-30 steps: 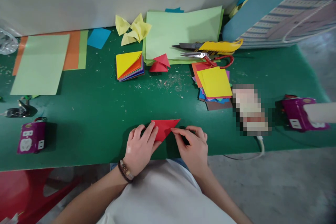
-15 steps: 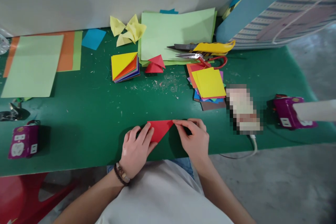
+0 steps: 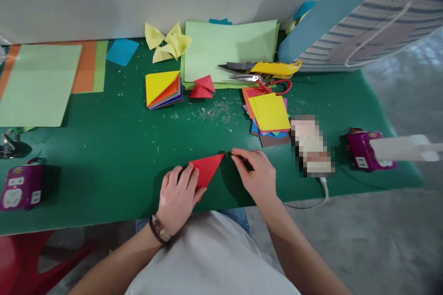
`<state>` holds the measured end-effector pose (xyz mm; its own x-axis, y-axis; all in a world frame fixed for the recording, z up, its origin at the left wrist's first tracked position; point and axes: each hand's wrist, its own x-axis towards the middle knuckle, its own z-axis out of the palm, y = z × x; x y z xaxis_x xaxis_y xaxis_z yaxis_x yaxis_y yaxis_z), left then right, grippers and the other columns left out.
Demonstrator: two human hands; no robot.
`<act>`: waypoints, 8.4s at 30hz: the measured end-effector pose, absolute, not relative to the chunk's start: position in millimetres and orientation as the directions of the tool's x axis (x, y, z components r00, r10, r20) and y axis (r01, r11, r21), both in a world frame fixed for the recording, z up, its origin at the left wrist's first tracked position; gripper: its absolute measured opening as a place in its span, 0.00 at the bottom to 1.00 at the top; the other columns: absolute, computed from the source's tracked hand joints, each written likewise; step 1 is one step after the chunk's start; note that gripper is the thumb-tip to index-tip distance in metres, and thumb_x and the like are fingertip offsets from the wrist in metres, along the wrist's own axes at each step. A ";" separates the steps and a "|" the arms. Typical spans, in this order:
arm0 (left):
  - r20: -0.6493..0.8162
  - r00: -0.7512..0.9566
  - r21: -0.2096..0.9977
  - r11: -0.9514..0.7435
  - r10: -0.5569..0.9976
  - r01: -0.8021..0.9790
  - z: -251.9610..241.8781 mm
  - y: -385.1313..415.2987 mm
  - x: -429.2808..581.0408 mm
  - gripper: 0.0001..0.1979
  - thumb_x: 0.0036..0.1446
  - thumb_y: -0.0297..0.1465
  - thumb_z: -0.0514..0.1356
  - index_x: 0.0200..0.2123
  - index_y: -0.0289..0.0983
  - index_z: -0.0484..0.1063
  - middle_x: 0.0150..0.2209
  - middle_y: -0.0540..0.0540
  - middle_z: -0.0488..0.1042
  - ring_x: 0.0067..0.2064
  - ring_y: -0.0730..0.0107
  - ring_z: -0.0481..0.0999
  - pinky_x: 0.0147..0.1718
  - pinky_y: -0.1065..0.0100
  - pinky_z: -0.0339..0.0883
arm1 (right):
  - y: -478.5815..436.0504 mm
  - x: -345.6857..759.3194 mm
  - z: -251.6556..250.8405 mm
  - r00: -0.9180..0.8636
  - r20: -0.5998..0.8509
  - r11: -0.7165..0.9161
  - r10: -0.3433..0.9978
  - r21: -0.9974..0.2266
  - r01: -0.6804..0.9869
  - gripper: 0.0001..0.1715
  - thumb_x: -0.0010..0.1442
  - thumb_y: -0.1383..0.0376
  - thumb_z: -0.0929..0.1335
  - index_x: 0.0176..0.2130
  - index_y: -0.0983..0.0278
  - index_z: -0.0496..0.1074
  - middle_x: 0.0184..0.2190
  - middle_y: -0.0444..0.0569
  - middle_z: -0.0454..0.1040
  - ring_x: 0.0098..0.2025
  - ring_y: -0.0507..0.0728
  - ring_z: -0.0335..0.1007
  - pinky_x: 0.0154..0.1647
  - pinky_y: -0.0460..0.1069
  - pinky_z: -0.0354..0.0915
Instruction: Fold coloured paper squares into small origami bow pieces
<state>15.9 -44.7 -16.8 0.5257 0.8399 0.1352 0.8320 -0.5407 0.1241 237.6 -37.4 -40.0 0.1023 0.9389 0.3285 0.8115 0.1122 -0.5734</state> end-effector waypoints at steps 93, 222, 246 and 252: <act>-0.137 0.810 0.450 -0.692 0.571 0.564 -10.9 9.6 16.6 0.57 0.43 0.50 0.69 0.66 0.35 0.41 0.56 0.39 0.67 0.44 0.55 0.68 0.44 0.59 0.61 | 8.0 239.7 -36.4 -0.563 0.414 0.642 0.715 -0.072 0.763 0.13 0.63 0.70 0.64 0.28 0.64 0.72 0.21 0.45 0.69 0.28 0.53 0.61 0.30 0.49 0.57; -0.489 0.258 0.643 0.544 0.834 -0.539 2.7 56.8 7.1 0.16 0.58 0.43 0.57 0.39 0.37 0.75 0.41 0.45 0.78 0.45 0.59 0.77 0.45 0.61 0.70 | 49.0 211.0 -13.6 -0.151 0.444 0.468 0.883 -0.858 0.211 0.05 0.56 0.65 0.72 0.35 0.58 0.71 0.57 0.53 0.62 0.51 0.61 0.71 0.45 0.56 0.73; 0.144 0.657 0.528 -0.619 0.740 0.581 -5.4 65.0 -9.0 0.13 0.60 0.41 0.59 0.40 0.37 0.73 0.34 0.44 0.78 0.38 0.62 0.78 0.40 0.62 0.70 | 28.6 228.5 -38.7 -0.312 0.447 0.530 0.838 -0.533 0.659 0.06 0.58 0.66 0.70 0.39 0.57 0.73 0.34 0.44 0.80 0.49 0.59 0.73 0.62 0.65 0.56; 0.168 0.537 0.581 -0.523 0.827 0.624 -13.0 66.7 -8.4 0.20 0.56 0.48 0.60 0.42 0.39 0.75 0.30 0.45 0.78 0.32 0.64 0.76 0.35 0.65 0.69 | 37.9 224.9 -40.9 -0.190 0.416 0.425 0.890 -0.603 0.675 0.03 0.60 0.65 0.67 0.34 0.59 0.73 0.33 0.47 0.77 0.38 0.56 0.74 0.56 0.64 0.65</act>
